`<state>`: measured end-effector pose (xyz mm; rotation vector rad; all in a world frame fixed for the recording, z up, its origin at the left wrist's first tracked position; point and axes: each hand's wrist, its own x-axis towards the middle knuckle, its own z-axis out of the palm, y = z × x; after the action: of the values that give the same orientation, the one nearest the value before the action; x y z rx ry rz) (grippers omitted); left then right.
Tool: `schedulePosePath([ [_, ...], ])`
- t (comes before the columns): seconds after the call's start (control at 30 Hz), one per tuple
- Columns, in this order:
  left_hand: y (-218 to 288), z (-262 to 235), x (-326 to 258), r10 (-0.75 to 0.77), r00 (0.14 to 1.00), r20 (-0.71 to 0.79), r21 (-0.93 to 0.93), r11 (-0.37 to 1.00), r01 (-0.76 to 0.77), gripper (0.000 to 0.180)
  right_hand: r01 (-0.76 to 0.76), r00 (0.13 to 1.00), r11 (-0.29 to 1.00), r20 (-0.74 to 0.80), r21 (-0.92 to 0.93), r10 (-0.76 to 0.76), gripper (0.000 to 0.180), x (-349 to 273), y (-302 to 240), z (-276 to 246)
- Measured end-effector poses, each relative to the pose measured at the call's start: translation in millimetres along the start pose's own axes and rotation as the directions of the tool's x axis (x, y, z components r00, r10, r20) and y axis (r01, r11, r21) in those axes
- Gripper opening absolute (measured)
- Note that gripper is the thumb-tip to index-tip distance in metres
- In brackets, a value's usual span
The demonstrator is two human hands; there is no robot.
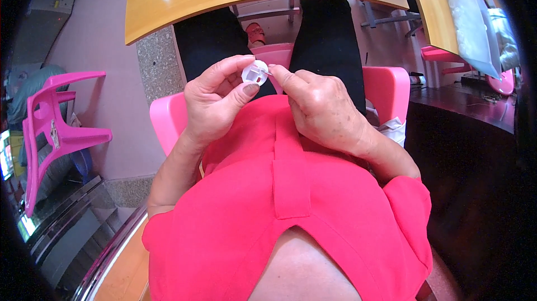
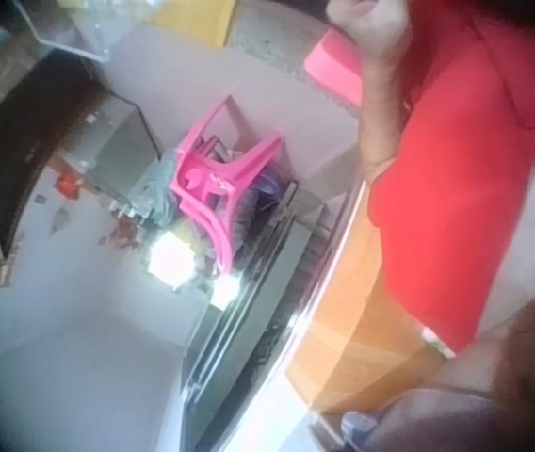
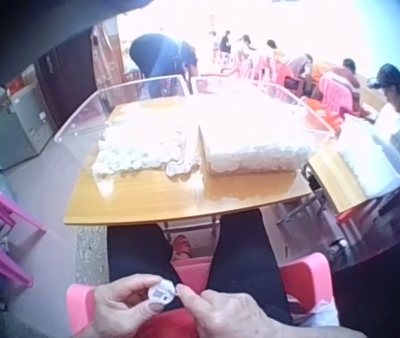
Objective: The person picks up a white plastic component and uses a thin metal tool to manipulate a small piece inside it before placing it on the table. This process is repeated with several more components.
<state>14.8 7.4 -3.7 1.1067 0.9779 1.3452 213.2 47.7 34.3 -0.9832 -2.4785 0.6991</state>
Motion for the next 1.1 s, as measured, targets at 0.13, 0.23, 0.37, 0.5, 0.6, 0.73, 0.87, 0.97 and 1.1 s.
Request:
schedulePosePath([
  [0.13,3,0,1,0.042,0.999,0.023,0.113,0.993,-0.045,0.034,0.005,0.999,0.999,0.053,-0.035,-0.003,0.037,1,0,-1],
  [0.23,2,-1,1,0.073,0.996,0.045,0.139,0.987,-0.079,0.034,0.007,0.997,0.999,0.08,-0.051,-0.003,0.037,0,0,-1],
  [0.37,2,0,1,0.067,0.997,0.033,0.145,0.987,-0.071,0.033,0.003,0.997,1.0,0.074,-0.03,-0.001,0.039,0,0,4],
  [0.5,-1,2,1,0.082,0.996,0.018,0.124,0.989,-0.084,0.033,-0.007,0.998,1.0,0.058,-0.021,0.008,0.04,-1,0,7],
  [0.6,-2,2,0,0.065,0.998,0.01,0.137,0.988,-0.065,0.032,-0.027,0.995,0.999,0.09,-0.031,0.029,0.04,0,-2,5],
  [0.73,-3,1,-1,0.038,0.999,0.026,0.141,0.989,-0.042,0.03,-0.032,0.988,0.995,0.15,-0.091,0.045,0.039,0,-3,3],
  [0.87,-8,-3,-2,0.026,0.997,0.072,0.225,0.974,-0.042,0.027,-0.004,0.972,0.995,0.233,-0.099,0.027,0.032,3,-2,-4],
  [0.97,-6,-1,-2,-0.061,0.995,0.077,0.156,0.987,0.048,0.026,-0.004,0.945,0.996,0.325,-0.089,0.033,0.029,4,4,-8],
  [1.1,-15,-6,2,-0.199,0.972,0.129,0.014,0.98,0.199,0.028,-0.016,0.923,0.998,0.384,-0.068,0.041,0.027,4,5,-13],
])
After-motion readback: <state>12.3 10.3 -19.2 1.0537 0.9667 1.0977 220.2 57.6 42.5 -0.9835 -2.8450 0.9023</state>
